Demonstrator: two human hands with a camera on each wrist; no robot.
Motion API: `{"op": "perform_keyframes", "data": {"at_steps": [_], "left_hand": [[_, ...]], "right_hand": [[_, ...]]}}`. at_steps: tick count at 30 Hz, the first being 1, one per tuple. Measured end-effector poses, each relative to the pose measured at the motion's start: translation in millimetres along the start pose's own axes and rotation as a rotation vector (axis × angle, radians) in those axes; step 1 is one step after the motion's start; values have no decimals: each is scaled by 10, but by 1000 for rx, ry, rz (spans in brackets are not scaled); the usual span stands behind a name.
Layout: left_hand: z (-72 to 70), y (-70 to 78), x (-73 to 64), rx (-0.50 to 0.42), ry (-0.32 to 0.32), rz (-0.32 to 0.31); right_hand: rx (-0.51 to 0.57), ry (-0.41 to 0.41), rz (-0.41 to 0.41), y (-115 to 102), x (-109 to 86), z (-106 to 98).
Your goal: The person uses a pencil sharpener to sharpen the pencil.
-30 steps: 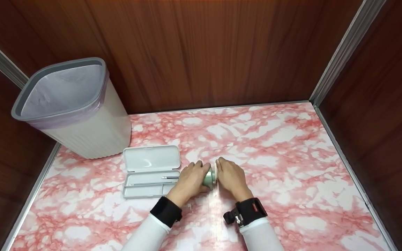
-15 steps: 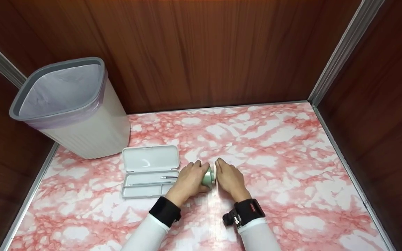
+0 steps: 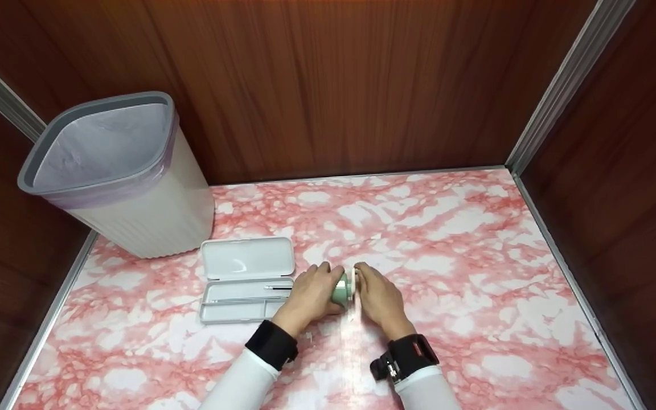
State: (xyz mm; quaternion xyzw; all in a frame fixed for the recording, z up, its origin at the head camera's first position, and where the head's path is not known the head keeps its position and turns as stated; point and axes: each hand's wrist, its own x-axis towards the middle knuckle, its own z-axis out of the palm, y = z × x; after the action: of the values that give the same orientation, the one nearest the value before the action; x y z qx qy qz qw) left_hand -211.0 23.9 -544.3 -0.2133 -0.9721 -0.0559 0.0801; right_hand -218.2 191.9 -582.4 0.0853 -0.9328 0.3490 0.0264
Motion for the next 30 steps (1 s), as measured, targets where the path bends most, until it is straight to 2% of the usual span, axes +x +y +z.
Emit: {"op": "perform_keyframes", "data": {"at_steps": [4,9,15,20,26,30], "left_hand": [[-5,8,11,-5,-12,-5],[-17,5,7,-19,-24,-12],[-16,17,-2,-20,-26,-25],[-11,36,2,-6,-45,-42],[-30,45,7,3,-57,-54],[-33,54,9,0,-54,-57]], "right_hand": [[-154,25,-28,30,-52,1],[-269,-21,-21,51,-169,12],[-266,-119,-26,-9,-245,-26],[-218,-189,-61,-68,-293,-78],[-179,-230,-105,-154,-383,-163],[-211,-222,-151,-240,-418,-230]]}}
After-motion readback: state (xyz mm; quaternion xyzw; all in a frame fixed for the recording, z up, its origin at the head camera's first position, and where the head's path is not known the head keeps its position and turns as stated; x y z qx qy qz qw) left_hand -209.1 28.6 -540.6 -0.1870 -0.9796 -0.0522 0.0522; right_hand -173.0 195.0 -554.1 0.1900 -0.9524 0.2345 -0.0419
